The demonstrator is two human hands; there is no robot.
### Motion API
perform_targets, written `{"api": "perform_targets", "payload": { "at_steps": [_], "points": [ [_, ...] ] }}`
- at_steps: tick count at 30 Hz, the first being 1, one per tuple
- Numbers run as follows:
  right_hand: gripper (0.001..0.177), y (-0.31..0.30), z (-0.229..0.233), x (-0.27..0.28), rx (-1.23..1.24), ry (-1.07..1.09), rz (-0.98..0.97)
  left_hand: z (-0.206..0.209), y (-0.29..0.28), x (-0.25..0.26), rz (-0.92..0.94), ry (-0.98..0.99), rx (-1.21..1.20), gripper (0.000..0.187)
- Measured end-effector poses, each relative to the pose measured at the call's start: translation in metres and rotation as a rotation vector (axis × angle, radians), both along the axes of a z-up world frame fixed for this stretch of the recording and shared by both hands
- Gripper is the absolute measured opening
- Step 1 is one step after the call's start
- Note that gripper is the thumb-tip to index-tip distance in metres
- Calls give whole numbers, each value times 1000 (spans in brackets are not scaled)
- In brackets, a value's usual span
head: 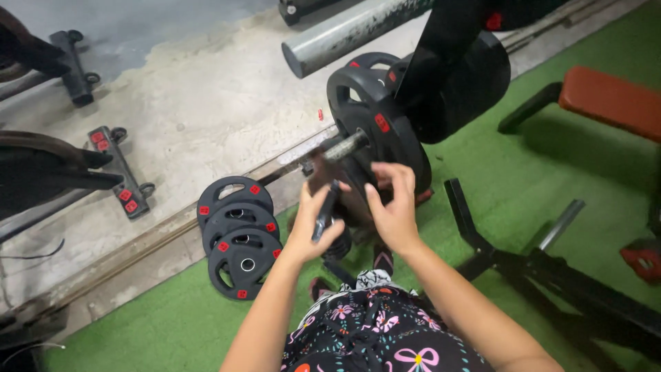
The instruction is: Cleaning weight plates and a gym machine with a cloth and spray.
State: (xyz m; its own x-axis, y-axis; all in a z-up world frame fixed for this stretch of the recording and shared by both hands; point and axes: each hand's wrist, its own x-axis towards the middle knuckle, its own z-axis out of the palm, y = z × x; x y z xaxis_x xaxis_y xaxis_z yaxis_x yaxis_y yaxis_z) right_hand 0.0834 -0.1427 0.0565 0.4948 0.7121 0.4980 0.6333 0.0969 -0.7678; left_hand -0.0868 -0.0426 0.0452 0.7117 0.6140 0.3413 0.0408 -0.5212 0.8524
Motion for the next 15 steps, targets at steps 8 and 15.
{"api": "perform_targets", "payload": {
  "at_steps": [8, 15],
  "points": [
    [67, -25, -14, -59, -169, 259, 321, 4, -10, 5, 146, -106, -234, 62],
    [82, -19, -14, -51, -394, 354, 297, -16, -6, 17, -7, -87, -394, 77]
  ]
}}
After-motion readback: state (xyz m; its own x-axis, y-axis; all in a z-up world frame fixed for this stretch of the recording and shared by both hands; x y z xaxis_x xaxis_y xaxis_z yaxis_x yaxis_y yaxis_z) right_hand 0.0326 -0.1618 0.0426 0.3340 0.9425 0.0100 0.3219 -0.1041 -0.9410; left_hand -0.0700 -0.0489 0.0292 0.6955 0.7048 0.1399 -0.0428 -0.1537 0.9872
